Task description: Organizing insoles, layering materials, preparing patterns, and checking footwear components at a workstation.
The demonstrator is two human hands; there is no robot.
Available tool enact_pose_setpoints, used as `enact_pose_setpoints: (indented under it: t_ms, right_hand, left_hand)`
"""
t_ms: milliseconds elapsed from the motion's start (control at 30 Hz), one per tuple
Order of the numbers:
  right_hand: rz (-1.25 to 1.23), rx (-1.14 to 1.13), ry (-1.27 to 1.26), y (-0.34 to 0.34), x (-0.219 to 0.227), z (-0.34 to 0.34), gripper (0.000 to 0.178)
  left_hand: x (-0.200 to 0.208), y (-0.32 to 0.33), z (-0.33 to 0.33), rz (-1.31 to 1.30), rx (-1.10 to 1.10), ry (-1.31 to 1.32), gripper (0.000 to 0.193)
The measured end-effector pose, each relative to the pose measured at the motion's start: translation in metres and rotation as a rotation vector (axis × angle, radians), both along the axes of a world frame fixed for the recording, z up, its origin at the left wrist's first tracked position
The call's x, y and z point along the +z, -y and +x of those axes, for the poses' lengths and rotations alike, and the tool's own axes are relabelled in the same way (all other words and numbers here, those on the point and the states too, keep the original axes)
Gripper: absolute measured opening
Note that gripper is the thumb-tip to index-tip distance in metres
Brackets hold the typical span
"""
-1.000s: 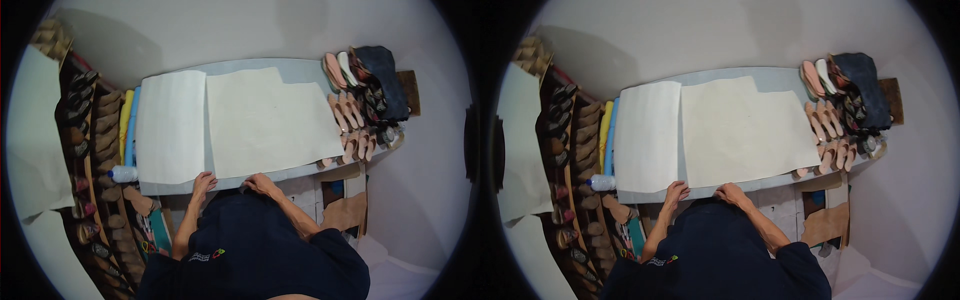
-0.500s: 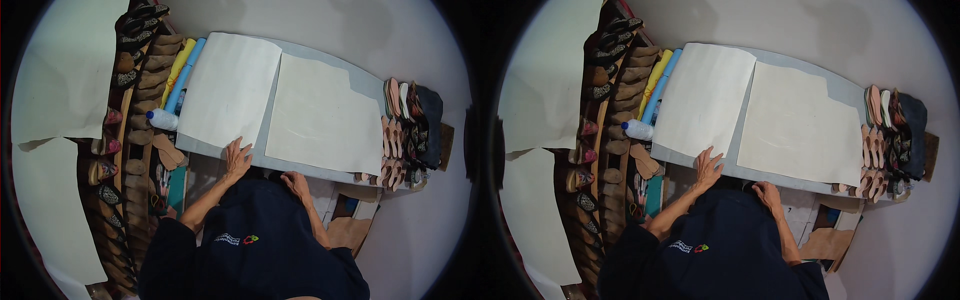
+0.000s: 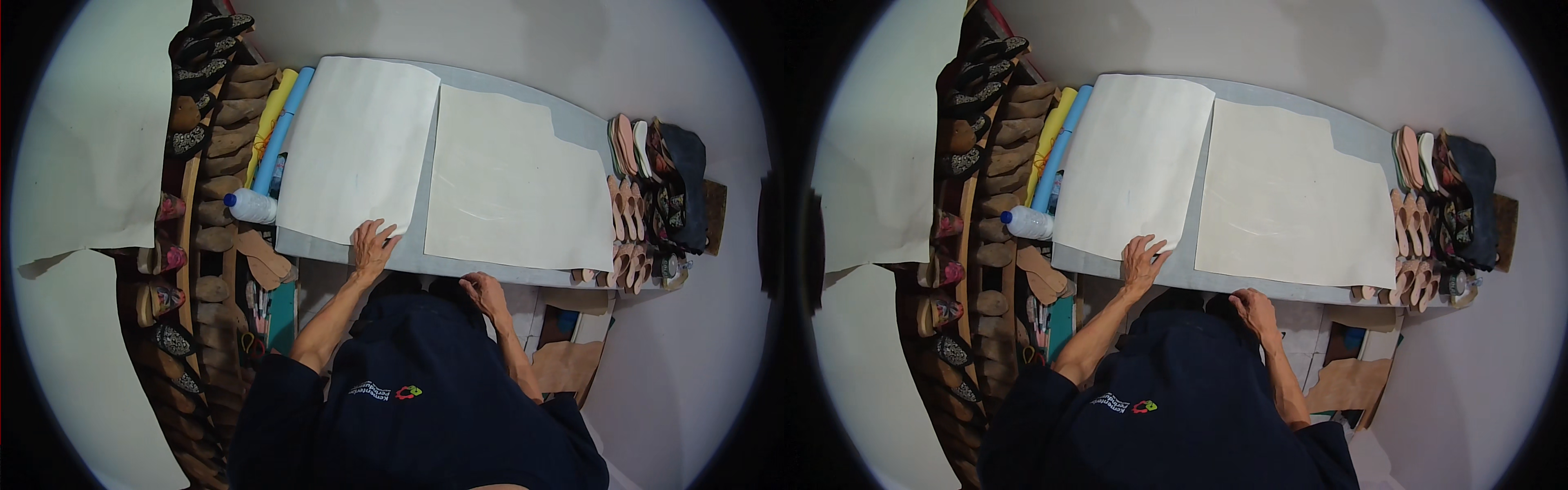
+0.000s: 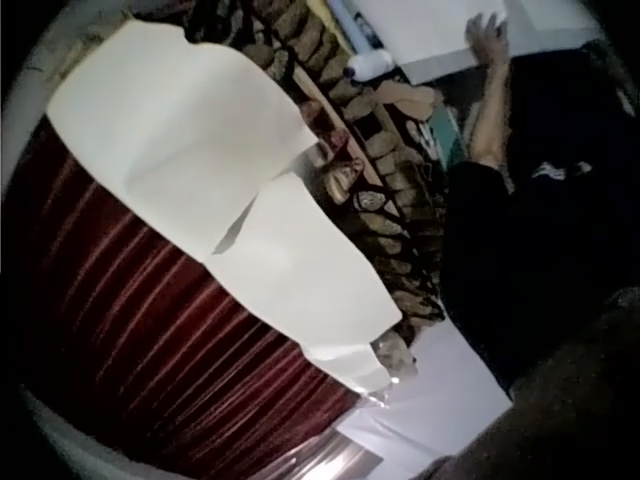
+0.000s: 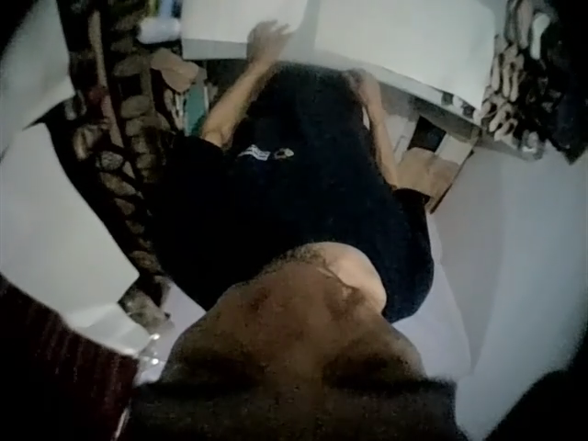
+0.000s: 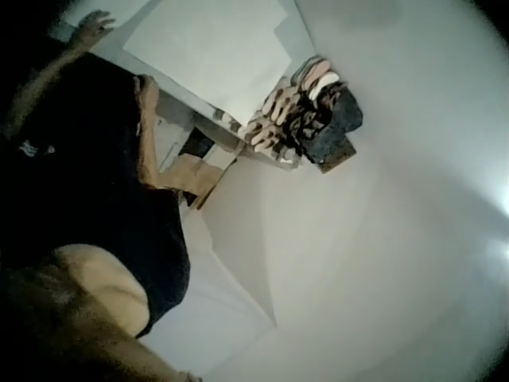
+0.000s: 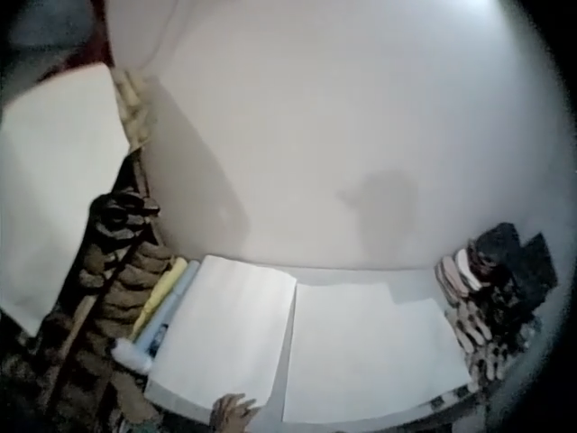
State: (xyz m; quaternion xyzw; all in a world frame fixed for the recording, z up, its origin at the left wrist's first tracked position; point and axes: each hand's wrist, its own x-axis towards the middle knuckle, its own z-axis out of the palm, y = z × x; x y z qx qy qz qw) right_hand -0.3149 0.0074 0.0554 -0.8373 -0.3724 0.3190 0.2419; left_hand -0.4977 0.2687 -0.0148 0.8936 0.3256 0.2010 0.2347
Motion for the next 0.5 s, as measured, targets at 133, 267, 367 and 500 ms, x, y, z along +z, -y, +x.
enact_pose_setpoints:
  t_ms: [133,267,367,500]
  right_hand:
    - [-0.034,-0.006,-0.013,0.001,-0.001,-0.01,0.029]
    - [-0.034,0.03,-0.044,-0.003,0.002,-0.017,0.03]
    - [-0.023,0.04,-0.042,-0.002,0.0,-0.017,0.032]
    - [-0.038,0.053,0.002,-0.001,-0.001,-0.012,0.034]
  left_hand:
    - [-0.009,-0.006,0.005,-0.046,0.037,0.041,0.036]
    - [-0.012,-0.022,0.017,0.025,0.238,0.083,0.061]
    - [-0.004,-0.03,0.024,0.071,0.337,-0.049,0.085]
    - [-0.003,-0.035,0.024,-0.021,0.427,-0.203,0.101]
